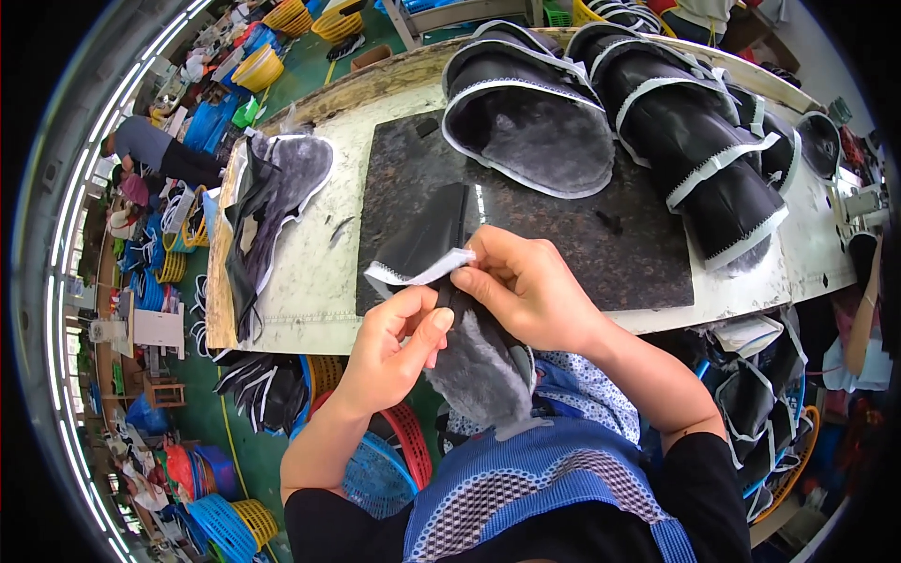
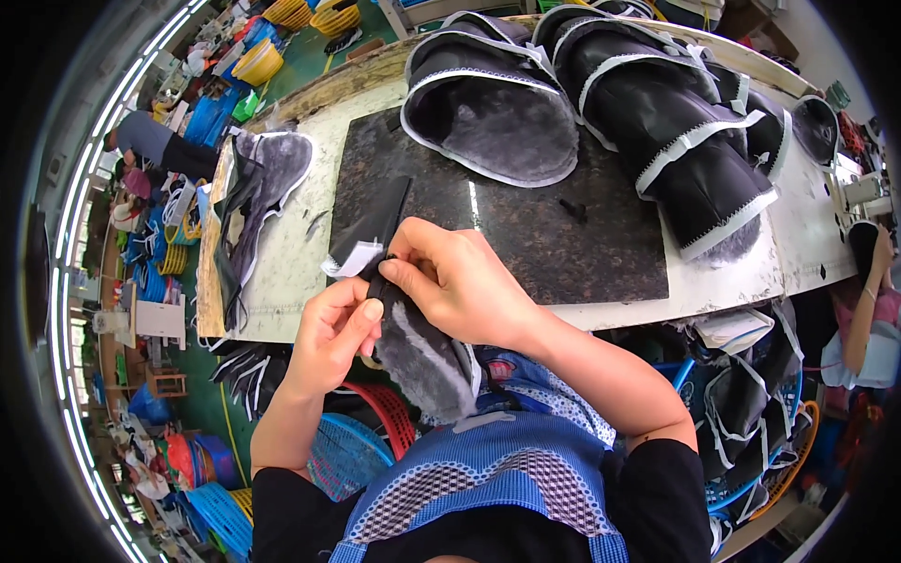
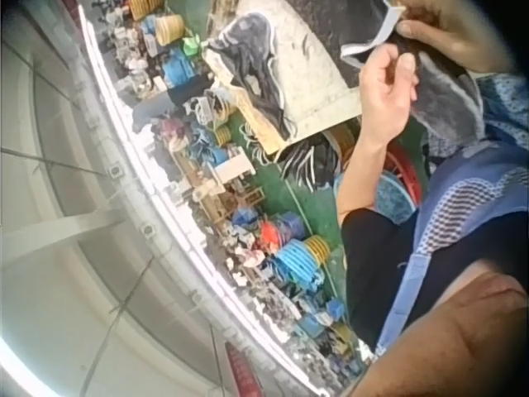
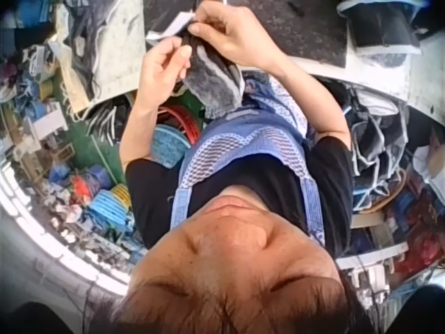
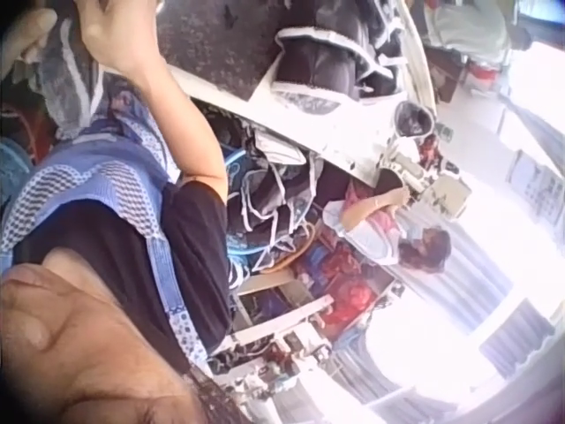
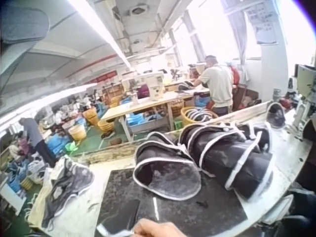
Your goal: Assembling and trimming shoe parts for winter boots on a factory floor.
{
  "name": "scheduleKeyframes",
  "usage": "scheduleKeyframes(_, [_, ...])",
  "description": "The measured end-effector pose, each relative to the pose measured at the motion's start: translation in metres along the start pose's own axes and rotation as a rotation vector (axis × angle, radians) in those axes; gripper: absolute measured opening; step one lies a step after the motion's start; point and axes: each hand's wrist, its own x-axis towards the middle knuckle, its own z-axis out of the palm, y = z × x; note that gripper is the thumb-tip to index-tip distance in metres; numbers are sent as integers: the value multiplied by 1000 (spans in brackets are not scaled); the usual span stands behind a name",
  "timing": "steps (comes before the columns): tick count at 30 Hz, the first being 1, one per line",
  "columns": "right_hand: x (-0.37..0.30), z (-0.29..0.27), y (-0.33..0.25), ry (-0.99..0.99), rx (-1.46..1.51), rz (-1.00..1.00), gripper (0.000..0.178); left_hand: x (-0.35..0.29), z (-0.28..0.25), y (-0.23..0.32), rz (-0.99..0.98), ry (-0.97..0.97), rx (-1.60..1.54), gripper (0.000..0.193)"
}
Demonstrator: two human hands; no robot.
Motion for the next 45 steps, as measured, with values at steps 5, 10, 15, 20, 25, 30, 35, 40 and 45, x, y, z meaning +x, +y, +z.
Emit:
scheduleKeyframes(5, [-5, 13, 3, 81, 103, -30, 13, -11, -5, 0, 45, 6, 72, 17])
scheduleKeyframes(10, [-8, 22, 6, 49, 229, 85, 13, -20, -10, -6, 71, 35, 63, 15])
scheduleKeyframes(15, [-16, 36, 5, 178, 88, -52, 13, -20, -2, -9, 97, 97, -17, 14])
scheduleKeyframes(20, [-33, 38, 8, 147, -98, -180, 10, -17, 1, -27, 218, 133, 59, 12])
scheduleKeyframes(25, [-25, 12, 36, 229, -481, -326, 10, -22, -1, -54, -5, -142, -106, 13])
scheduleKeyframes(30, [-2, -1, 41, 394, -444, -265, 8, -29, 7, -58, 224, -29, -57, 22])
scheduleKeyframes(35, [10, -4, 49, 177, 66, -80, 12, -44, 5, -89, 175, 143, -455, 41])
scheduleKeyframes(40, [8, 15, 32, -45, 304, -113, 36, -23, 1, -110, 170, 236, -297, 65])
scheduleKeyframes(45, [8, 8, 15, -121, 63, 69, 42, -34, 10, -102, 250, 177, -293, 63])
